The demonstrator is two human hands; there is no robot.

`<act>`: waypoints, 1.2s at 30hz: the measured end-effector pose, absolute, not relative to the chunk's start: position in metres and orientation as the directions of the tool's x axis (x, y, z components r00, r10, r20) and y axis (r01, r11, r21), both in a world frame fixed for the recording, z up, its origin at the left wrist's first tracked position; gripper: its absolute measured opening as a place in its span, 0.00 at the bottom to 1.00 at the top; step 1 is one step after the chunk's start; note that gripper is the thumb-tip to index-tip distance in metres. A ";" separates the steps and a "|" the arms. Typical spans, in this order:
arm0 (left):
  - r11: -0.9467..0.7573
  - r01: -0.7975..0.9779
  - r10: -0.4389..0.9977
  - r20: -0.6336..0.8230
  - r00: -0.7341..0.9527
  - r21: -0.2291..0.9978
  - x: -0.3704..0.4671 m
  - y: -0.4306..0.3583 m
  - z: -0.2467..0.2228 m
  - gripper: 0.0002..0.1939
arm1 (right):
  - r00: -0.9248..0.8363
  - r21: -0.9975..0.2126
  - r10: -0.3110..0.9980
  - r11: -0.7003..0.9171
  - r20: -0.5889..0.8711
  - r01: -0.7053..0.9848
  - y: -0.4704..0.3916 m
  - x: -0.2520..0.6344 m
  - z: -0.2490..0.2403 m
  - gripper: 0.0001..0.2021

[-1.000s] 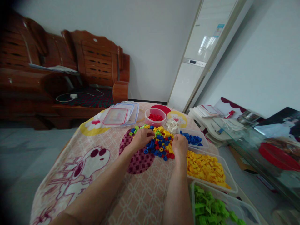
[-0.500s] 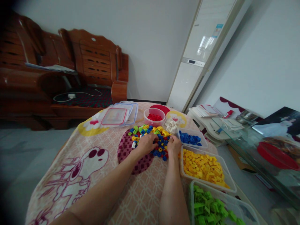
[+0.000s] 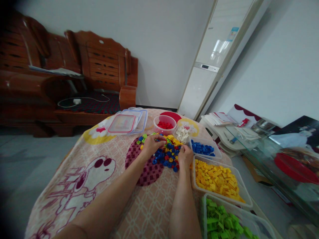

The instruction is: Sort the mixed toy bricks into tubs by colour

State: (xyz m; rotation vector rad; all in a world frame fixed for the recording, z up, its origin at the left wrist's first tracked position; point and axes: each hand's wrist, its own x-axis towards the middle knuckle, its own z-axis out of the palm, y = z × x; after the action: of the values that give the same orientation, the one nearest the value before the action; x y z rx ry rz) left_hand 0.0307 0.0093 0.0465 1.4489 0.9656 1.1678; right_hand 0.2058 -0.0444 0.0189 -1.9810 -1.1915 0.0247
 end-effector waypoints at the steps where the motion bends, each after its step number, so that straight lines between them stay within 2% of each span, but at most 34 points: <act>1: -0.119 -0.144 0.972 0.145 0.185 0.982 0.032 0.013 0.045 0.08 | 0.555 -0.646 0.749 -0.227 0.363 0.729 -0.045 0.206 0.019 0.22; 4: -0.041 -0.451 0.987 0.106 0.120 0.892 0.035 0.025 0.045 0.12 | 0.557 -0.667 0.753 -0.218 0.349 0.712 -0.045 0.207 0.018 0.22; 7: -0.061 -0.566 0.988 0.130 0.081 0.822 0.035 0.035 0.046 0.19 | 0.556 -0.675 0.757 -0.213 0.343 0.706 -0.044 0.208 0.017 0.21; 12: -0.104 -0.591 0.970 0.212 0.116 0.800 0.036 0.043 0.041 0.29 | 0.551 -0.660 0.754 -0.214 0.358 0.720 -0.044 0.209 0.018 0.21; 17: -0.167 -0.533 0.954 0.272 0.124 0.829 0.038 0.045 0.034 0.28 | 0.568 -0.679 0.745 -0.216 0.351 0.702 -0.044 0.207 0.018 0.22; 20: -0.266 -0.376 0.944 0.318 0.085 0.888 0.033 0.046 0.032 0.22 | 0.571 -0.684 0.745 -0.217 0.344 0.696 -0.045 0.206 0.019 0.22; 23: -0.408 -0.019 0.912 0.409 0.031 0.913 0.025 0.046 0.032 0.15 | 0.572 -0.685 0.746 -0.219 0.341 0.695 -0.045 0.206 0.020 0.22; 25: -0.483 0.217 0.873 0.485 0.045 0.849 0.022 0.043 0.033 0.13 | 0.575 -0.685 0.746 -0.226 0.335 0.693 -0.045 0.206 0.020 0.22; 27: -0.542 0.363 0.833 0.540 0.117 0.758 0.022 0.039 0.033 0.13 | 0.577 -0.683 0.746 -0.231 0.333 0.693 -0.044 0.206 0.020 0.22; 29: -0.577 0.438 0.807 0.563 0.179 0.689 0.024 0.036 0.032 0.13 | 0.574 -0.684 0.747 -0.227 0.335 0.694 -0.044 0.207 0.020 0.22; 31: -0.572 0.485 0.803 0.571 0.170 0.661 0.025 0.034 0.032 0.15 | 0.570 -0.685 0.746 -0.214 0.346 0.696 -0.045 0.207 0.019 0.21; 36: -0.535 0.497 0.812 0.579 0.078 0.683 0.020 0.033 0.037 0.14 | 0.576 -0.685 0.747 -0.230 0.332 0.692 -0.045 0.206 0.020 0.20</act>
State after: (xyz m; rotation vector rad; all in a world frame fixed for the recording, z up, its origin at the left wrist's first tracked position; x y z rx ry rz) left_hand 0.0202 0.0333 0.0372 2.0540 1.3057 1.4392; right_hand 0.2062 -0.0454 0.0198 -1.9660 -1.1518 0.0825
